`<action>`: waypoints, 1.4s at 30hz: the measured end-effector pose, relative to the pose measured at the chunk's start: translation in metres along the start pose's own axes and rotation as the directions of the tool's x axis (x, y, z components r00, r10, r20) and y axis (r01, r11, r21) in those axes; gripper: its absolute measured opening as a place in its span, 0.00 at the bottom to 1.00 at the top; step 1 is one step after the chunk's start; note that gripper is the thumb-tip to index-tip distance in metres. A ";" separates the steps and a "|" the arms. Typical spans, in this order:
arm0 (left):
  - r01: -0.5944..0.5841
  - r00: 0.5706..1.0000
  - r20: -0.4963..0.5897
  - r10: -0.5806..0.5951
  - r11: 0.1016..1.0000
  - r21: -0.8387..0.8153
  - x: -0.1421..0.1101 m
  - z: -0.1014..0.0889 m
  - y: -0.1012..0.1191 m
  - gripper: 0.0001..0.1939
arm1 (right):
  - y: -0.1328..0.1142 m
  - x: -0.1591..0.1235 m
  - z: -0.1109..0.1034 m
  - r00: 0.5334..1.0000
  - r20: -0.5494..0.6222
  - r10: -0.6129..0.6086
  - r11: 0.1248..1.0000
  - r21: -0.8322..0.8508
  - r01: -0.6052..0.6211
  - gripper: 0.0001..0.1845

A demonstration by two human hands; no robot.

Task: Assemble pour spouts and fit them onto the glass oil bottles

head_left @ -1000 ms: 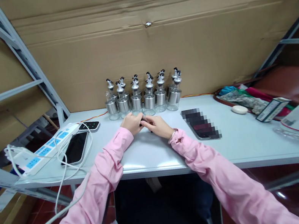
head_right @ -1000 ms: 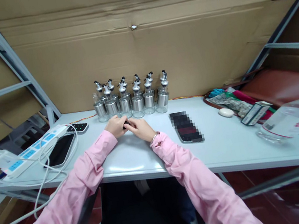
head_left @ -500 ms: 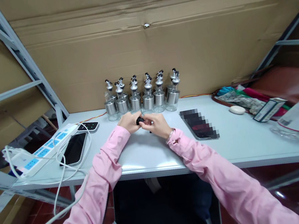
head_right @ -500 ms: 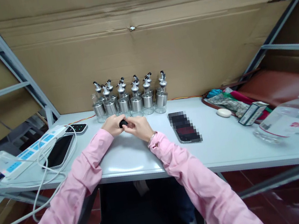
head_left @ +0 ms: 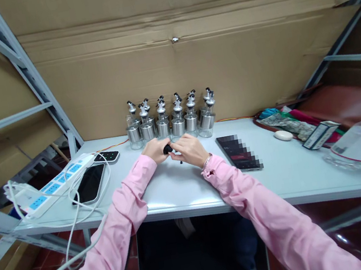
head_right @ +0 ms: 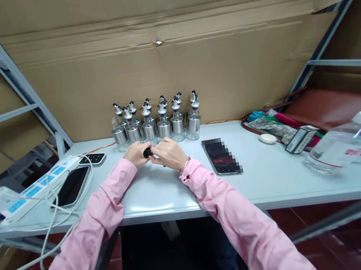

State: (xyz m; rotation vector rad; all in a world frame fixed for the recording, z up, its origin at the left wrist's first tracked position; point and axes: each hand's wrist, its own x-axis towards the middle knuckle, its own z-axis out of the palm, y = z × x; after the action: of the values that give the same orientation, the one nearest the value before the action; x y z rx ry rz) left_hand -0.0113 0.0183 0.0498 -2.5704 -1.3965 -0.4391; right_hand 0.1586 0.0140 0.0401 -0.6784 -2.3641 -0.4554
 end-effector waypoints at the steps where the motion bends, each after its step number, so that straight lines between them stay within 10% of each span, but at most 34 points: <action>1: -0.001 1.000 -0.008 0.001 1.000 -0.005 0.000 0.001 0.000 0.09 | -0.001 -0.001 0.000 1.000 0.001 0.014 1.000 0.018 -0.014 0.10; 12: -0.100 0.994 -0.040 0.106 0.986 0.136 -0.003 0.013 0.006 0.09 | -0.005 -0.011 0.005 0.923 0.171 0.344 0.813 0.438 -0.384 0.16; 29: -0.030 1.000 0.002 0.031 0.978 -0.206 -0.002 0.019 -0.007 0.09 | -0.006 -0.007 0.007 0.998 -0.021 0.067 0.998 0.008 -0.067 0.13; 42: -0.045 0.998 -0.055 0.037 0.987 -0.156 0.000 0.023 -0.010 0.05 | -0.003 -0.007 0.007 0.989 -0.123 -0.080 0.987 -0.149 0.062 0.11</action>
State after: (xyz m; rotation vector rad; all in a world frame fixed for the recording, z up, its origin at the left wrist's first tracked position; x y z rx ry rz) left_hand -0.0160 0.0305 0.0280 -2.6848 -1.3394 -0.6284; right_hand 0.1585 0.0128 0.0295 -0.6122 -2.2547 -0.6875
